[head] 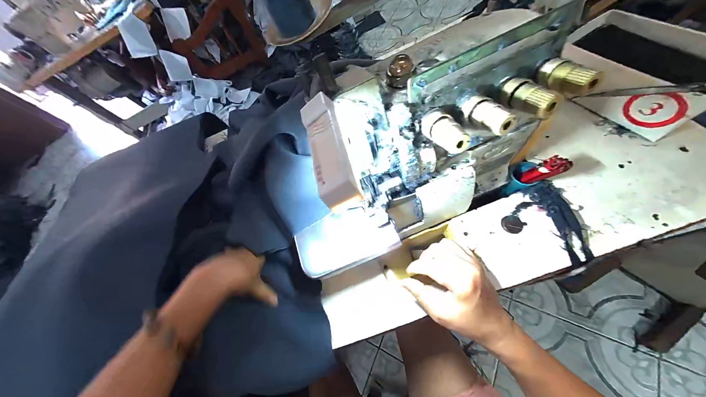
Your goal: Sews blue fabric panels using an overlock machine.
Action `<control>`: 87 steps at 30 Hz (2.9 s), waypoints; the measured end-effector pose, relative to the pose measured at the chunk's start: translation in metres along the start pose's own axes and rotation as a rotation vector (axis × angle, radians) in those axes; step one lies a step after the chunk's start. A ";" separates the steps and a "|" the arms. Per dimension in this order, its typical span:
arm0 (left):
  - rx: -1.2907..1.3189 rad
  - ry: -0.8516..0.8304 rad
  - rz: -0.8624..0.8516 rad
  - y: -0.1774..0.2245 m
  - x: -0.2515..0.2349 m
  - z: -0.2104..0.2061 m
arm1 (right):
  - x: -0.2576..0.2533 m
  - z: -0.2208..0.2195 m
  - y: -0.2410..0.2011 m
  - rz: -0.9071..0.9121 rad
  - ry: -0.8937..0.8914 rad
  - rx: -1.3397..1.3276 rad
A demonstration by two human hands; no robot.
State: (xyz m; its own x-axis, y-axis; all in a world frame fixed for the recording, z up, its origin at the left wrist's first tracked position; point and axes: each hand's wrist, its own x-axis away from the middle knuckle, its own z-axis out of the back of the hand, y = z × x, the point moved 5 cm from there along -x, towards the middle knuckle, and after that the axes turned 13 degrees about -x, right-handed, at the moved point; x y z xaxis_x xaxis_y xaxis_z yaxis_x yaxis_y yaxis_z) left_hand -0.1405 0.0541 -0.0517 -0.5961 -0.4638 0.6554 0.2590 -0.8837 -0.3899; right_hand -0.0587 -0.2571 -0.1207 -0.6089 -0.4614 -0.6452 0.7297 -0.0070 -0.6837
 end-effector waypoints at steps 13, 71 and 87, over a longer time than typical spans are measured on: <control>0.167 0.688 -0.017 -0.033 -0.093 0.158 | -0.002 0.003 0.010 -0.125 0.061 0.073; 0.839 0.873 -0.892 0.130 0.088 -0.029 | 0.103 -0.017 -0.049 -0.568 -0.434 -0.958; 0.209 0.949 -0.954 0.129 0.096 -0.041 | 0.061 0.009 -0.089 -0.212 -0.296 -0.674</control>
State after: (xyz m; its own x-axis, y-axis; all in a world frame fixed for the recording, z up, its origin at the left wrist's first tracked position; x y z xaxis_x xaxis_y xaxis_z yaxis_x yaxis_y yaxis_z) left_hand -0.1953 -0.1025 -0.0652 -0.8734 0.4735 -0.1141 -0.4853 -0.8660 0.1207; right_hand -0.1582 -0.2928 -0.0963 -0.5368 -0.7298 -0.4234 0.2008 0.3768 -0.9042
